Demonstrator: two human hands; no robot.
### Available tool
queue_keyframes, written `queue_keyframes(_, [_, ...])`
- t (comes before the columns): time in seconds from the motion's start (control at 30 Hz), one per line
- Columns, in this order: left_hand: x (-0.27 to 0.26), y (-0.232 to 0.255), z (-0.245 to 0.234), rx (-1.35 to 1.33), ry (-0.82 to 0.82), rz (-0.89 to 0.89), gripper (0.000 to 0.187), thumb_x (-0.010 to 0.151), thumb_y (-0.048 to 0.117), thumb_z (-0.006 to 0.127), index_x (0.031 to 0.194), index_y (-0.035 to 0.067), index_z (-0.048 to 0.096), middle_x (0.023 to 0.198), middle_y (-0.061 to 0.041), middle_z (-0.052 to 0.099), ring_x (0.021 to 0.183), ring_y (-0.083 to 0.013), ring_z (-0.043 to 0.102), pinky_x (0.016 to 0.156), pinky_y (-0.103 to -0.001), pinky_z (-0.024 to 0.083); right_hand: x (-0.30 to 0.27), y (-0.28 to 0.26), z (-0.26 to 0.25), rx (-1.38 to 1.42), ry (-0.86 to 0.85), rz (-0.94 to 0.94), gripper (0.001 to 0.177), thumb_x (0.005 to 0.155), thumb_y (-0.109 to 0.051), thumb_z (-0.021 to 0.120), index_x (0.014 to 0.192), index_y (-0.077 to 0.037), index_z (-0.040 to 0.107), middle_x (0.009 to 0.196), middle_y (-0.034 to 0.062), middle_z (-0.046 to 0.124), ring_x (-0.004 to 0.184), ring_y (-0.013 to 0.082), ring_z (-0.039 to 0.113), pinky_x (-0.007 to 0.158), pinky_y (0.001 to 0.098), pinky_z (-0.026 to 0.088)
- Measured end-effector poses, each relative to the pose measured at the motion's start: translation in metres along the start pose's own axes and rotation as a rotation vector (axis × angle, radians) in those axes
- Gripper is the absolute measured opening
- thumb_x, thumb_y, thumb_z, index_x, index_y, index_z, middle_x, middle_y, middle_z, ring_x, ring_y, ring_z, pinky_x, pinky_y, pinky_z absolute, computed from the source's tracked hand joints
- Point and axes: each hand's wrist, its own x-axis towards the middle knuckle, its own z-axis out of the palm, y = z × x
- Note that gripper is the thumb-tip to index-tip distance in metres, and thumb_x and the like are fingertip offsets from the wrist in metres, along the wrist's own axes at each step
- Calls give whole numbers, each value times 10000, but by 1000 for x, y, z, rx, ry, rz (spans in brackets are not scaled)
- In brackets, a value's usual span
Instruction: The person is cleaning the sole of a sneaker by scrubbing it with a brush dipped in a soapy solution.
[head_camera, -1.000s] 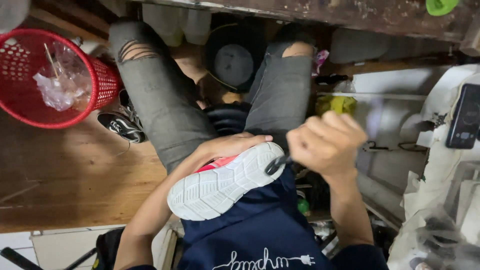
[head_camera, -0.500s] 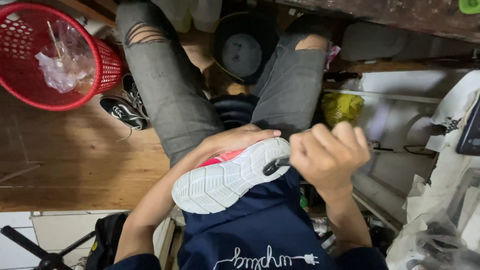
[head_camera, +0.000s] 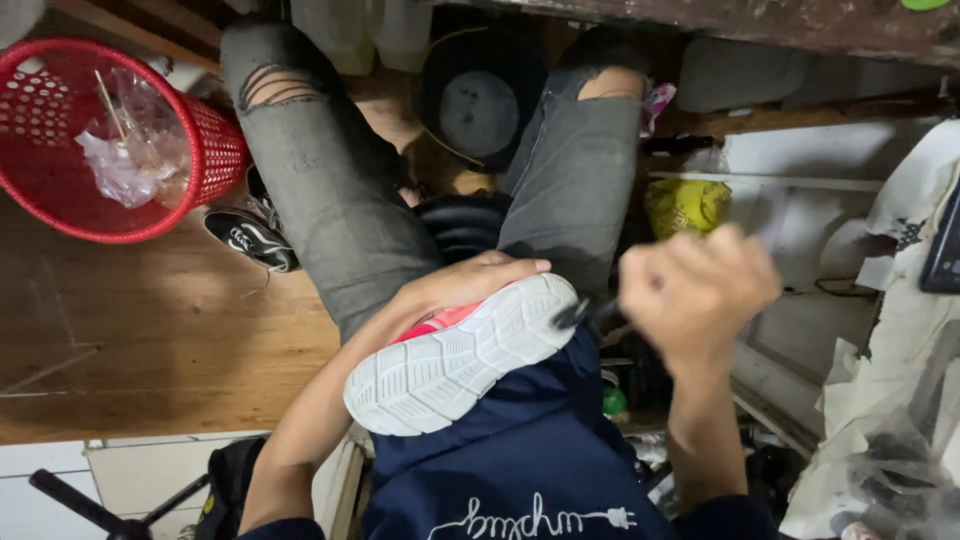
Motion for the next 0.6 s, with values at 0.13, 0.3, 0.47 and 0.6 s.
queue_keyframes(0.13, [8,-8,-1,-83,57,6,429,815,504,601,762,86,685,701,-68,589,652,-164,593,578,-272,470,0,4,-2,-53,61,103,314,616,56,602,487,-135,388,516,-7,309,516,223,347,550,306,325])
queue_keyframes(0.3, [11,-11,-2,-66,36,13,443,813,508,612,753,77,692,700,-77,588,644,-171,586,569,-294,474,19,-15,-5,36,84,15,342,628,76,573,464,-145,369,507,-2,327,497,229,334,541,323,337])
queue_keyframes(0.47, [32,-44,-10,-158,93,49,416,829,475,624,740,71,664,651,-61,567,579,-148,564,502,-261,451,9,-3,-5,-18,92,104,310,610,61,587,484,-134,381,514,9,284,513,250,337,550,341,331])
queue_keyframes(0.6, [22,-34,-7,-127,48,127,433,849,472,616,687,72,646,625,-36,531,549,-124,527,463,-237,419,19,-27,-9,86,167,87,339,551,103,475,435,-138,268,478,-47,209,488,160,216,530,242,287])
